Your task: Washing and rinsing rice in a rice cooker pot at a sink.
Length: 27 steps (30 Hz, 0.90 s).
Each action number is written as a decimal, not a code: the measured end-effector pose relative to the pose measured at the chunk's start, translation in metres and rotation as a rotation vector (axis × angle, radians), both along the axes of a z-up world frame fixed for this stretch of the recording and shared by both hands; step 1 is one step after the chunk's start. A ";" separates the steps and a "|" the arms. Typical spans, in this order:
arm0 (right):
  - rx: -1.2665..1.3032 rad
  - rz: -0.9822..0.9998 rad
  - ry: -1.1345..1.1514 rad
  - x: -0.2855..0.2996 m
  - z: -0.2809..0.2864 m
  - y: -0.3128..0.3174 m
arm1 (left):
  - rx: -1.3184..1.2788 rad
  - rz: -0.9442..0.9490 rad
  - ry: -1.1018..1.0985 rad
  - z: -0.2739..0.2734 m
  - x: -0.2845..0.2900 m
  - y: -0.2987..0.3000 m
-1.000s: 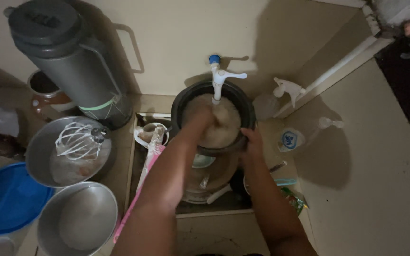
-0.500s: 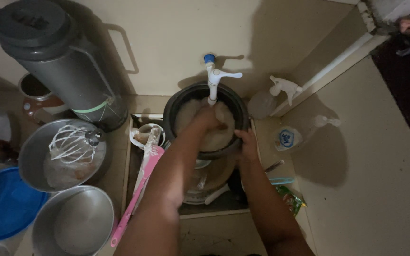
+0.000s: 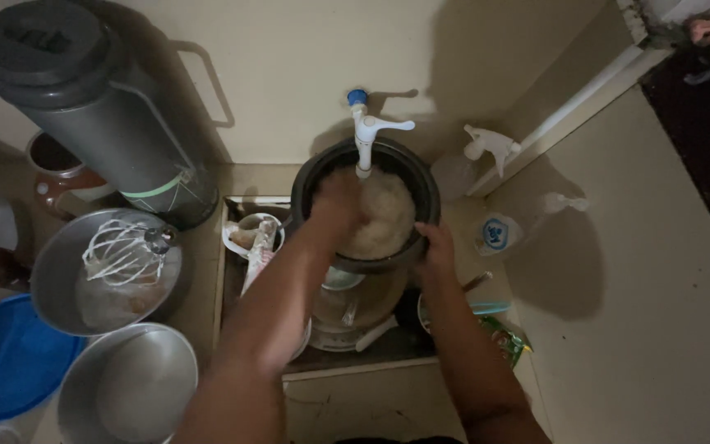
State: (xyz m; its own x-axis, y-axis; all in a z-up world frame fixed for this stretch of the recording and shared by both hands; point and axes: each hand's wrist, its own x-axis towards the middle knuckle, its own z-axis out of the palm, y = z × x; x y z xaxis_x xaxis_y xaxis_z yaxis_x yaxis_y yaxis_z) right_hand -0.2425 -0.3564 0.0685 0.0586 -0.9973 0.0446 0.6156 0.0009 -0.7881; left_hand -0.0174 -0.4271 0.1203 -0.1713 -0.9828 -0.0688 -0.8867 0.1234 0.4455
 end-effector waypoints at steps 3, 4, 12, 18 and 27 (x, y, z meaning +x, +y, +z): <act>0.048 0.016 -0.095 0.007 0.003 0.002 | 0.020 0.013 0.012 -0.002 -0.006 -0.002; 0.050 0.013 -0.096 0.003 -0.008 -0.002 | 0.030 0.015 0.016 -0.004 -0.009 -0.001; 0.102 -0.050 0.090 -0.025 -0.055 -0.030 | 0.084 0.046 0.057 -0.004 -0.020 0.001; 0.058 -0.069 0.117 -0.018 -0.009 -0.006 | 0.155 0.079 0.092 -0.021 -0.023 0.007; 0.013 -0.044 -0.047 0.019 0.009 0.000 | 0.215 0.121 0.131 -0.045 -0.027 -0.012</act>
